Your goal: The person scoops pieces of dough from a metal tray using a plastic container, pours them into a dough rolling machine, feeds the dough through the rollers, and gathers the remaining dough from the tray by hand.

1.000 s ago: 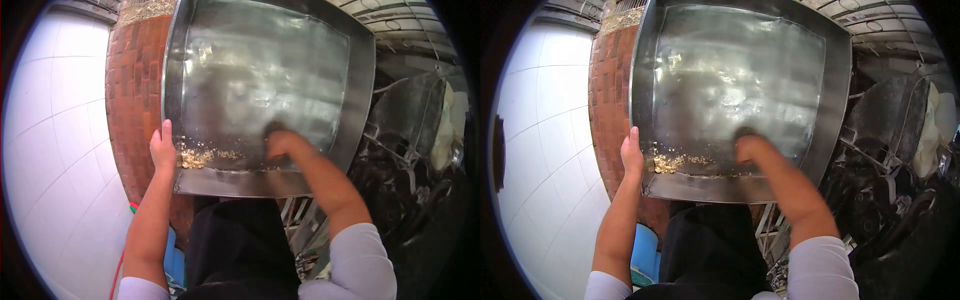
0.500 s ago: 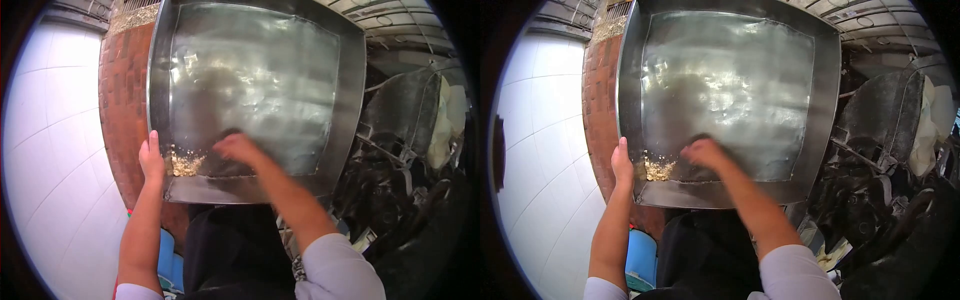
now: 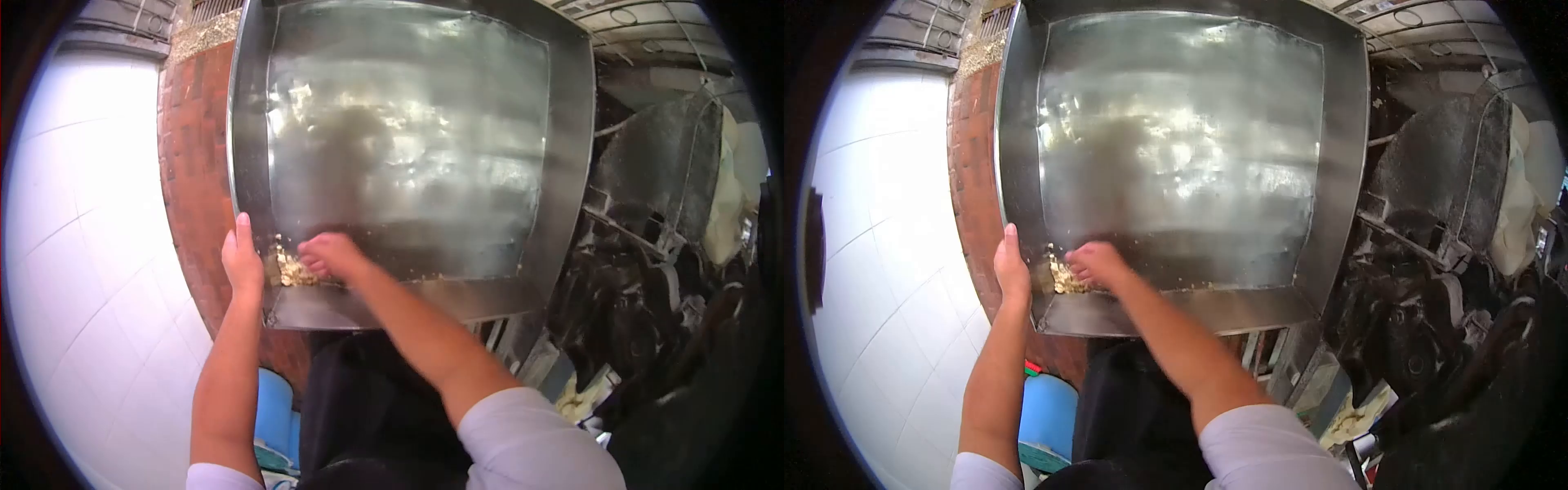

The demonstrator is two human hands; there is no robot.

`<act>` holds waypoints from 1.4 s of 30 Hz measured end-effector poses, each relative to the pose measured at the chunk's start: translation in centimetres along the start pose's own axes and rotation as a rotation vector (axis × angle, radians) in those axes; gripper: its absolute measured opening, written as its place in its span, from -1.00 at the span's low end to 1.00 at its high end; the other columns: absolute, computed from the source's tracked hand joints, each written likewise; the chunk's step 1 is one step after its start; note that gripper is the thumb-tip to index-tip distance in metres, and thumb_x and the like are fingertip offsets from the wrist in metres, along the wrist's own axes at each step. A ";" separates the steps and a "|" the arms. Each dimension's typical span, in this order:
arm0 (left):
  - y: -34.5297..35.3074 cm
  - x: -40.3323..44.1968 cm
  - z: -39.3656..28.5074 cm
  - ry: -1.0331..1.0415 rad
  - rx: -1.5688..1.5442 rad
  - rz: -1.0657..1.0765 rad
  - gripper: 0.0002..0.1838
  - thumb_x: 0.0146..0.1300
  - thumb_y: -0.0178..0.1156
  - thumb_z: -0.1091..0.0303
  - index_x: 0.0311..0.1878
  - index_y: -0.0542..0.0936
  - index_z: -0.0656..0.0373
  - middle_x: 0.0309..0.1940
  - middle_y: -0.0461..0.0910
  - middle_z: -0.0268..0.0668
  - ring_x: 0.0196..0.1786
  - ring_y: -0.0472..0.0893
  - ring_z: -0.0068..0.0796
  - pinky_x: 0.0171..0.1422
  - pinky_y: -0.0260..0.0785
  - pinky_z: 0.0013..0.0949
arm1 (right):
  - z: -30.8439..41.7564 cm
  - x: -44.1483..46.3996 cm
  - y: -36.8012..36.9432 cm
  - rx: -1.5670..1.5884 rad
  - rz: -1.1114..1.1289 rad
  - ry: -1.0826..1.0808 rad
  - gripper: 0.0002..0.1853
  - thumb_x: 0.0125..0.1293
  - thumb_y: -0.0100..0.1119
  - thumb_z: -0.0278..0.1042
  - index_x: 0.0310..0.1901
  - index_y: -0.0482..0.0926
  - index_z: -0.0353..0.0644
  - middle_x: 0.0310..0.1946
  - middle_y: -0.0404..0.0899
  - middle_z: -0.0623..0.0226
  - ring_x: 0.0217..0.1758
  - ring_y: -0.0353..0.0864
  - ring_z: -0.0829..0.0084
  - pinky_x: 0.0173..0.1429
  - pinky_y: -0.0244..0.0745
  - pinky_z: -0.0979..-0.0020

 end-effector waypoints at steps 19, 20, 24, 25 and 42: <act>-0.1 0.3 0.6 -0.072 -0.091 0.039 -0.40 0.37 0.06 -0.15 -0.43 0.52 0.33 -0.56 0.42 -0.35 -0.42 0.35 -0.55 -0.24 0.27 -0.37 | -0.2 -2.7 5.8 -1.407 -0.161 0.005 -0.78 0.09 0.16 -0.40 -0.23 0.66 -0.24 -0.19 0.66 0.00 -0.04 0.65 0.07 0.05 0.55 0.11; -0.3 0.3 0.5 -0.066 -0.063 0.048 -0.40 0.36 0.06 -0.15 -0.43 0.53 0.33 -0.56 0.42 -0.34 -0.42 0.35 -0.55 -0.24 0.27 -0.37 | 0.2 -2.7 6.4 -1.399 -0.167 -0.049 -0.79 0.09 0.16 -0.39 -0.24 0.67 -0.22 -0.19 0.66 0.02 -0.04 0.66 0.08 0.03 0.56 0.11; -0.5 0.4 0.6 -0.072 0.007 0.064 -0.38 0.35 0.06 -0.17 -0.42 0.52 0.35 -0.56 0.44 -0.26 -0.42 0.38 -0.49 -0.21 0.30 -0.34 | 4.7 -3.9 -2.1 -1.205 -0.242 -0.187 -0.76 0.11 0.24 -0.21 -0.27 0.69 -0.17 -0.33 0.68 0.16 -0.24 0.65 0.13 -0.09 0.55 0.14; -0.5 0.5 0.5 -0.076 0.004 0.051 -0.38 0.35 0.06 -0.17 -0.42 0.52 0.35 -0.56 0.44 -0.26 -0.42 0.38 -0.49 -0.21 0.30 -0.34 | 5.4 -3.7 -5.4 -0.847 -0.352 -0.077 -0.73 0.15 0.28 -0.12 -0.33 0.65 -0.18 -0.46 0.64 0.24 -0.38 0.61 0.31 -0.24 0.52 0.25; -0.2 0.5 1.4 -0.079 -0.085 0.054 -0.37 0.35 0.06 -0.17 -0.38 0.54 0.38 -0.51 0.53 -0.12 -0.38 0.48 -0.40 -0.17 0.36 -0.28 | 4.8 1.8 3.7 -0.685 -0.676 -0.554 -0.79 0.20 0.19 -0.20 -0.26 0.67 -0.13 -0.29 0.64 0.11 -0.20 0.64 0.13 -0.12 0.52 0.16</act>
Point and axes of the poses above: each hand's wrist, its own x-axis towards the middle knuckle, its own y-axis out of the palm, z = x × y, the point moved 1 cm from there along x, towards the middle knuckle
